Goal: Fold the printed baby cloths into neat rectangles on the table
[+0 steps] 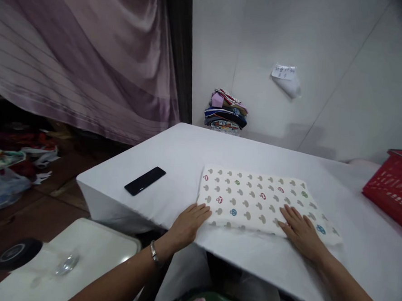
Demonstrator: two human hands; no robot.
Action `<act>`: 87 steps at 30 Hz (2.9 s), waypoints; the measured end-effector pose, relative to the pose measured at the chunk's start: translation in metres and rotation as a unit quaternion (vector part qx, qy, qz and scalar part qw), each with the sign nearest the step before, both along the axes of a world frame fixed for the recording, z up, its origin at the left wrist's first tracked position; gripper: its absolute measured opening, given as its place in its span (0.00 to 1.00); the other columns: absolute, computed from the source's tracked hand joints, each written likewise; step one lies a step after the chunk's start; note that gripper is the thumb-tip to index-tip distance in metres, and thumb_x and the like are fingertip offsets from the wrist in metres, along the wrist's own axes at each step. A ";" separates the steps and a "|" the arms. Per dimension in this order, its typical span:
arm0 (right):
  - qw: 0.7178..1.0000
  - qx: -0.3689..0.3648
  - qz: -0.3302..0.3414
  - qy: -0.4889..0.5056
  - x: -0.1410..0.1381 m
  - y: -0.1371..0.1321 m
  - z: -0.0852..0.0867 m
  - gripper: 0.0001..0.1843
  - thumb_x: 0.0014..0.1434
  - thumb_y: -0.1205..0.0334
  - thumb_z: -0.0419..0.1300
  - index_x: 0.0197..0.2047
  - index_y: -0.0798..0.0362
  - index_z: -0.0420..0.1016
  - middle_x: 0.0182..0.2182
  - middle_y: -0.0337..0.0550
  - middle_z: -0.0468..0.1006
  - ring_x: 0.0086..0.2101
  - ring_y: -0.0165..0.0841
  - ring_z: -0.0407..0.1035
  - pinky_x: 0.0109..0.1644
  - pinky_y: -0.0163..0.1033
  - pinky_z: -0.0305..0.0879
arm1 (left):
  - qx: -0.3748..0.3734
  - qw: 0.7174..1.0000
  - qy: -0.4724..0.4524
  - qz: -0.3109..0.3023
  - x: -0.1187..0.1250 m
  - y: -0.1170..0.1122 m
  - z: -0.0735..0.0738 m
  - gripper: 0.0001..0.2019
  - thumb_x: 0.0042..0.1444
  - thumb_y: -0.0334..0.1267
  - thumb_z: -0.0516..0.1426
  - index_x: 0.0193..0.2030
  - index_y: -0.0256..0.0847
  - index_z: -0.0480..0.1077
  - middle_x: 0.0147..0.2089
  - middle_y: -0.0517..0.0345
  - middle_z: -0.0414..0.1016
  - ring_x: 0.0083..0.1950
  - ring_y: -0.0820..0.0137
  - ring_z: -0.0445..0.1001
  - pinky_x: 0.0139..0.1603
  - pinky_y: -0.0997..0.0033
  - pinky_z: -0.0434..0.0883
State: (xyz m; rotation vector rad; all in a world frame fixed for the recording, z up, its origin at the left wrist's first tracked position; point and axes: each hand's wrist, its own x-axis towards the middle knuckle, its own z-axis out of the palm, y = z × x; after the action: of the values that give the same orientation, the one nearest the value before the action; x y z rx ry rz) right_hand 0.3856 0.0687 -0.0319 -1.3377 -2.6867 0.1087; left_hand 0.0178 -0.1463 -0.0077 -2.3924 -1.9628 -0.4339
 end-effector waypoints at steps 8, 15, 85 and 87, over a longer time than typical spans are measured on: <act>1.000 -0.003 0.028 0.002 -0.035 -0.008 0.032 0.35 0.63 0.39 0.37 0.68 0.47 0.51 0.68 0.44 0.45 0.66 0.43 0.37 0.65 0.60 0.38 | -0.067 0.987 -0.145 0.029 0.016 0.014 0.051 0.29 0.52 0.28 0.49 0.63 0.46 0.60 0.67 0.60 0.58 0.68 0.67 0.54 0.68 0.57 0.52; 0.990 -0.078 0.106 -0.051 -0.100 -0.035 0.038 0.37 0.63 0.36 0.37 0.69 0.47 0.46 0.68 0.42 0.40 0.66 0.41 0.33 0.67 0.56 0.33 | -0.042 0.995 -0.042 0.079 0.027 0.067 0.031 0.30 0.61 0.55 0.46 0.64 0.39 0.59 0.69 0.48 0.51 0.70 0.56 0.46 0.68 0.49 0.44; 0.973 -0.178 0.015 -0.143 -0.070 0.210 0.096 0.26 0.41 0.67 0.58 0.47 0.52 0.73 0.44 0.49 0.77 0.41 0.42 0.71 0.41 0.40 0.67 | -0.322 0.941 -0.062 0.080 -0.073 0.268 0.080 0.23 0.40 0.47 0.56 0.45 0.40 0.70 0.47 0.50 0.75 0.42 0.63 0.73 0.37 0.69 0.68; 0.974 -0.183 0.007 -0.131 -0.068 0.205 0.105 0.27 0.41 0.67 0.58 0.48 0.52 0.74 0.46 0.50 0.76 0.41 0.43 0.71 0.41 0.41 0.67 | -0.324 0.940 -0.066 0.081 -0.072 0.264 0.087 0.26 0.39 0.47 0.57 0.48 0.40 0.69 0.50 0.49 0.74 0.44 0.62 0.73 0.37 0.70 0.69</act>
State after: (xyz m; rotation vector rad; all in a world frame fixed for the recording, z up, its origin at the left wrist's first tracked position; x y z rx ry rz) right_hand 0.3179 0.2741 0.0733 -1.5243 -3.0063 0.4825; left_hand -0.0542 0.1177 0.0794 -2.5399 -2.6748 0.0887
